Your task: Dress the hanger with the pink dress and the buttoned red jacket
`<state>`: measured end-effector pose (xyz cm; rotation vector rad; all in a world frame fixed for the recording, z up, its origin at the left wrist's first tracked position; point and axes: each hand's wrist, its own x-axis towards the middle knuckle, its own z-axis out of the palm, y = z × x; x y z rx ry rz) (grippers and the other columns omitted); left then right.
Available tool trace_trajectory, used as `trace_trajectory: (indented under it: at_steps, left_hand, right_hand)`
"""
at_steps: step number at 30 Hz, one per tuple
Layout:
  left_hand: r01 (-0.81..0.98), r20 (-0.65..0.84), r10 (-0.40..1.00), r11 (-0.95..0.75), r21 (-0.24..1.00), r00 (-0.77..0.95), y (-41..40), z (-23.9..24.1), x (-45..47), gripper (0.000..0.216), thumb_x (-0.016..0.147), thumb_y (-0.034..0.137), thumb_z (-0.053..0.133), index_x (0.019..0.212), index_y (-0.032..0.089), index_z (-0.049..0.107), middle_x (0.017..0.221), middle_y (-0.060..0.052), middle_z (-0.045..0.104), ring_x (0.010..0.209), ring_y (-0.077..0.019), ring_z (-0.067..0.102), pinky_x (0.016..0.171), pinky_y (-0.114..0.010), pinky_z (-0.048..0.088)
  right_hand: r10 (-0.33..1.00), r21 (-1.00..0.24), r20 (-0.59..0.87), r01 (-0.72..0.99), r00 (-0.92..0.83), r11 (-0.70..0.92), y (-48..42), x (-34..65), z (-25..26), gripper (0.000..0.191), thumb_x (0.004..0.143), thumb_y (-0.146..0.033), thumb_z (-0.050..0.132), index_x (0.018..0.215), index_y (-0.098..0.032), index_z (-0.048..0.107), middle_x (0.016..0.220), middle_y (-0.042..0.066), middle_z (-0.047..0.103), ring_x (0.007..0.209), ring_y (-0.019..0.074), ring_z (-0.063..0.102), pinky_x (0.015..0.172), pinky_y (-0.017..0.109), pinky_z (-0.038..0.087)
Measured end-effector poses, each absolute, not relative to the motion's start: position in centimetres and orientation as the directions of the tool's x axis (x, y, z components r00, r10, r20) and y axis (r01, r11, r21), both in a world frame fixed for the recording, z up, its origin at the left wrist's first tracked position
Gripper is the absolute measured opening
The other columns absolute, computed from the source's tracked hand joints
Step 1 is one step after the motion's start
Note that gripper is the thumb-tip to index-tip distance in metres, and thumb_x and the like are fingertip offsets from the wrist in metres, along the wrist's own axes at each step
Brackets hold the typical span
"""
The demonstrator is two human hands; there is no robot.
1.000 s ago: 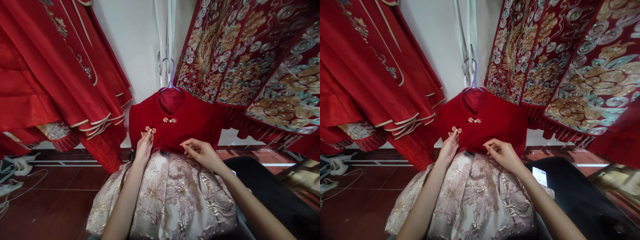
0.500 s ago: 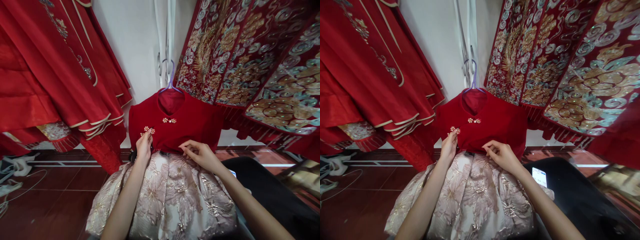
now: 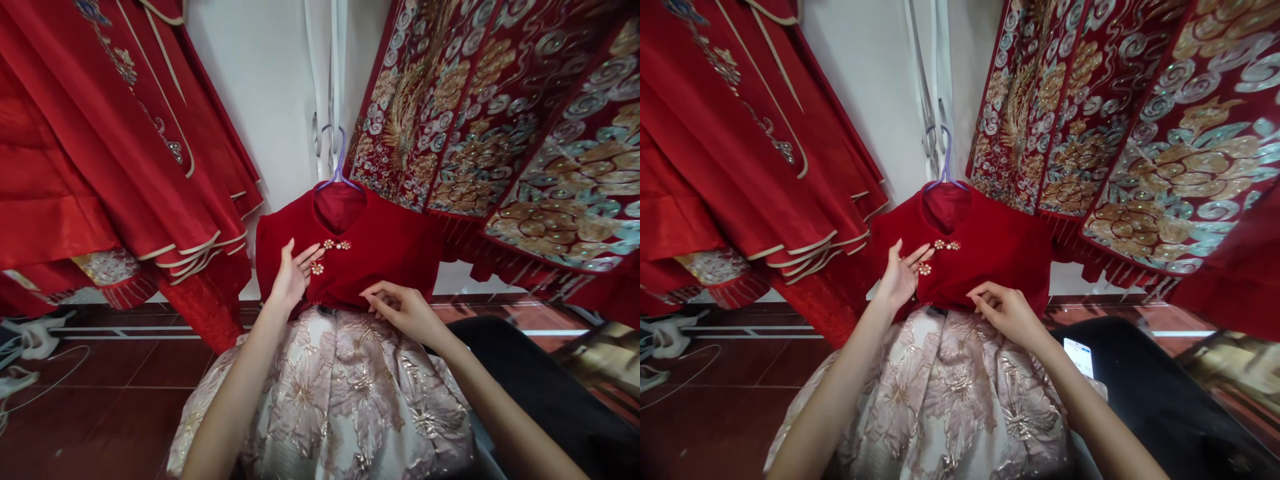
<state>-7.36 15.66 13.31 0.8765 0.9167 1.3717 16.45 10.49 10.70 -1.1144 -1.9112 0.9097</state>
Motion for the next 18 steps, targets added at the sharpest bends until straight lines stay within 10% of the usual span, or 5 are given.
trace_trajectory:
  at_steps: [3, 8, 18]
  left_hand:
    - [0.051, 0.355, 0.932, -0.352, 0.935, -0.077, 16.3, 15.2, -6.7, 0.037, 0.077, 0.051, 0.063, 0.09, 0.019, 0.075, 0.096, -0.009, 0.069, 0.081, -0.0192, 0.059, 0.074, -0.029, 0.047]
    - [0.732, 0.695, 0.685, -0.586, 0.348, 0.218, 16.8, 16.4, -5.6, 0.021, 0.079, 0.038, 0.066, 0.093, 0.025, 0.074, 0.09, -0.006, 0.057, 0.089, -0.0214, 0.049, 0.079, -0.033, 0.041]
    - [0.659, 0.583, 0.454, -0.726, -0.196, 0.674, 17.8, 18.4, -6.2, 0.017, 0.093, 0.027, 0.046, 0.09, 0.019, 0.06, 0.087, -0.002, 0.064, 0.092, -0.0166, 0.055, 0.112, -0.052, 0.017]
  right_hand:
    - [0.906, -0.834, 0.26, 0.395, -0.335, 0.385, 10.6, 16.8, 10.9, 0.025, 0.088, -0.042, 0.054, 0.098, -0.022, 0.065, 0.075, 0.002, 0.069, 0.063, 0.0141, 0.065, 0.059, 0.025, 0.051]
    - [0.907, -0.836, 0.261, 0.392, -0.331, 0.384, 10.6, 17.2, 11.1, 0.027, 0.088, -0.043, 0.053, 0.099, -0.021, 0.064, 0.076, 0.003, 0.069, 0.064, 0.0151, 0.066, 0.061, 0.027, 0.052]
    - [0.903, -0.829, 0.289, 0.389, -0.319, 0.403, 10.6, 18.2, 11.8, 0.028, 0.089, -0.043, 0.053, 0.101, -0.021, 0.064, 0.077, 0.003, 0.069, 0.066, 0.0154, 0.066, 0.064, 0.029, 0.054]
